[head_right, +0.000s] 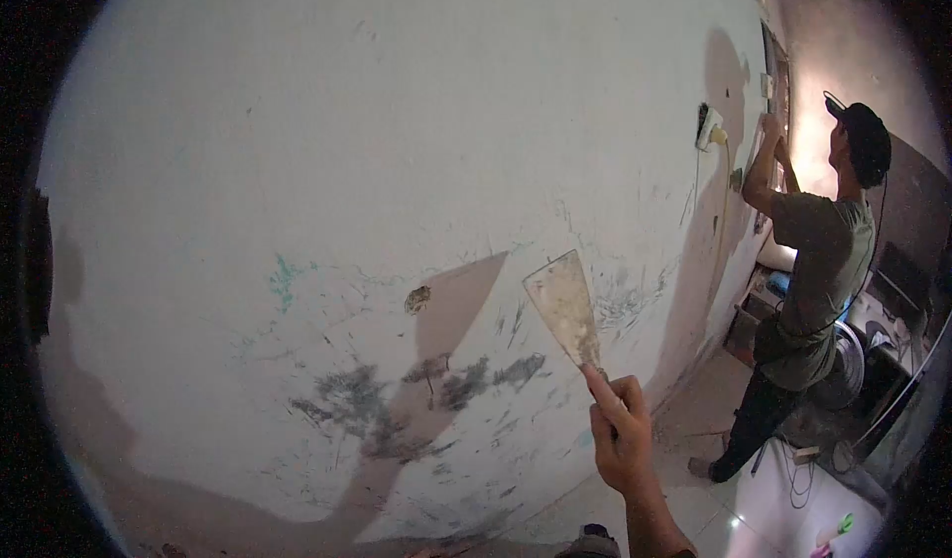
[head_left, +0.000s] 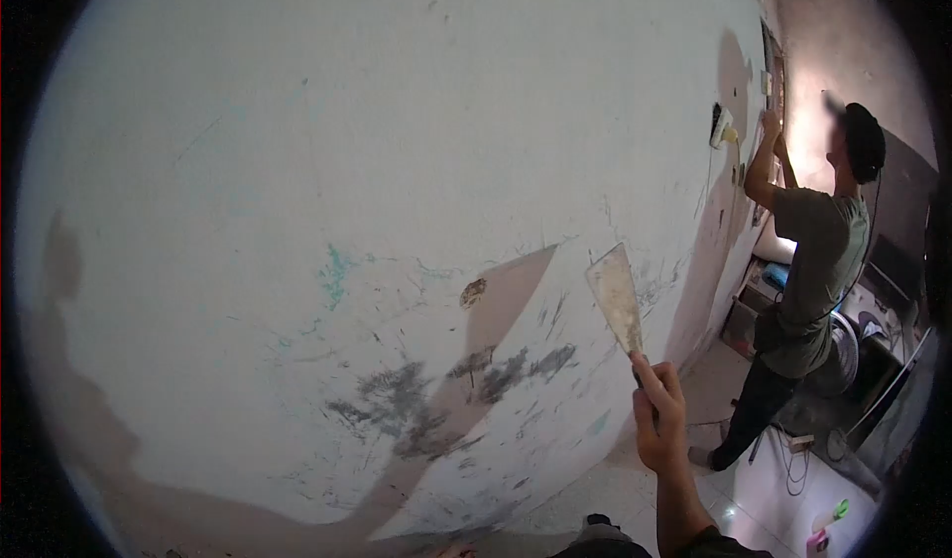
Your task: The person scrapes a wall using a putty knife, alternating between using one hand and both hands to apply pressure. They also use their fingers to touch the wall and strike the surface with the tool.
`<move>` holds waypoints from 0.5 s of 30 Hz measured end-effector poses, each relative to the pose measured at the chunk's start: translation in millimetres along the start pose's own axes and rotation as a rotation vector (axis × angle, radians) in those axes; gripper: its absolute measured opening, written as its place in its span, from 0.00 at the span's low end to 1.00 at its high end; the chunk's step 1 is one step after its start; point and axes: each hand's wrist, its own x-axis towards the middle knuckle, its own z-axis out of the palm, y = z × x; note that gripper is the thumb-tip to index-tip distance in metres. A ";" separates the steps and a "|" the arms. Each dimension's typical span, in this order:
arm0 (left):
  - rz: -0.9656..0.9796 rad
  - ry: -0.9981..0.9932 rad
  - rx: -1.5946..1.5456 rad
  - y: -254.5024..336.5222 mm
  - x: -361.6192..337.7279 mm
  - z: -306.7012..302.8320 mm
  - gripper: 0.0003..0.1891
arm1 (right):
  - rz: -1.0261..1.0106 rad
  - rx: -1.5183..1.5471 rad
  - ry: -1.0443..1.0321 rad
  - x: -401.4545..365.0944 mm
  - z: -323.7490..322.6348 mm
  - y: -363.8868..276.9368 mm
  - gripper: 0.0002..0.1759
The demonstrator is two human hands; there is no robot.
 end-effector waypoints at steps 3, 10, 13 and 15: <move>0.091 0.034 0.129 -3.7 8.2 3.0 0.11 | 0.108 0.006 -0.022 13.3 8.7 -25.7 0.27; 0.184 0.007 0.328 -18.0 14.1 16.0 0.13 | 0.251 0.027 -0.116 17.0 30.1 -37.1 0.28; -0.009 -0.121 0.202 -8.3 10.5 7.4 0.15 | 0.122 0.030 0.026 29.0 43.3 -34.3 0.27; -0.074 -0.137 0.217 -5.9 6.1 8.8 0.15 | -0.060 -0.019 0.265 75.0 54.1 -34.3 0.25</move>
